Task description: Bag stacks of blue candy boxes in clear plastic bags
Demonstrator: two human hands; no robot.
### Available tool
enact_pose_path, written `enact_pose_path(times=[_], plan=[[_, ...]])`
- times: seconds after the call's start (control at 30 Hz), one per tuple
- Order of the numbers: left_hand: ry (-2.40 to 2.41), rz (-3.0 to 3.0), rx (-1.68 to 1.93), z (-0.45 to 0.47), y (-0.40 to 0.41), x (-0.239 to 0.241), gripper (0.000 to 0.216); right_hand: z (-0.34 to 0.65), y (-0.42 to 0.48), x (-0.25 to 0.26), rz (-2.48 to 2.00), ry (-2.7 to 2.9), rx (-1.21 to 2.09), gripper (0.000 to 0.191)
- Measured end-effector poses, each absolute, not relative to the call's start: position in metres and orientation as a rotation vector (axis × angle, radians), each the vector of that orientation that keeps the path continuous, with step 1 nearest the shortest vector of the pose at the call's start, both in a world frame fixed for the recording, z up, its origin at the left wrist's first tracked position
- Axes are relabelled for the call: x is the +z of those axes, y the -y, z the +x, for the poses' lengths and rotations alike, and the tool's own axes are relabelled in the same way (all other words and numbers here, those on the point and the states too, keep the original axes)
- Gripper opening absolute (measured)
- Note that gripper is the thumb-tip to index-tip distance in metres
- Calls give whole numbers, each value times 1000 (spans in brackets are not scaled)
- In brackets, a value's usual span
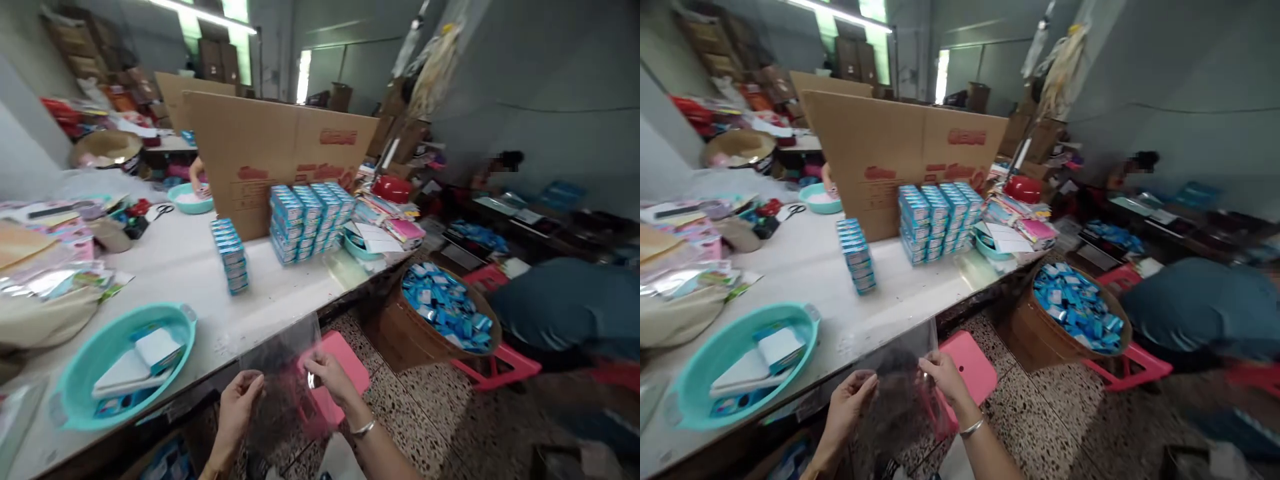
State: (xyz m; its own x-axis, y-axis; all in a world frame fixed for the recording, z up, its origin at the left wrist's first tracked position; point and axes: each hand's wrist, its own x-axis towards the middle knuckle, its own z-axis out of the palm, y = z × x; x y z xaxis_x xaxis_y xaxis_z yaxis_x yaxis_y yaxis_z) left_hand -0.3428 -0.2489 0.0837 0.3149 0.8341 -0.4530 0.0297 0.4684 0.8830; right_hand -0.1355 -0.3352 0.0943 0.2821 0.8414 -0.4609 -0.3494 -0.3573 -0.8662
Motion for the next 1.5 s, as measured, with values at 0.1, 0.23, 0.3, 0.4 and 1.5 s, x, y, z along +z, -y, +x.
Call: enact_pose_path(times=[0.1, 0.23, 0.3, 0.4, 1.5], plan=[[-1052, 1085, 608, -288, 256, 69, 50, -94, 367, 83, -1570, 401, 1195, 53], [-996, 1222, 601, -207, 271, 63, 46, -33, 409, 78, -1527, 253, 1119, 54], [-981, 1236, 590, -164, 276, 66, 43, 6, 420, 82, -1516, 246, 1077, 53], [-964, 1200, 611, -97, 278, 76, 42, 81, 418, 90, -1506, 383, 1041, 50], [-1373, 1671, 1625, 42, 422, 342, 43, 289, 409, 331, -914, 1237, 538, 41]])
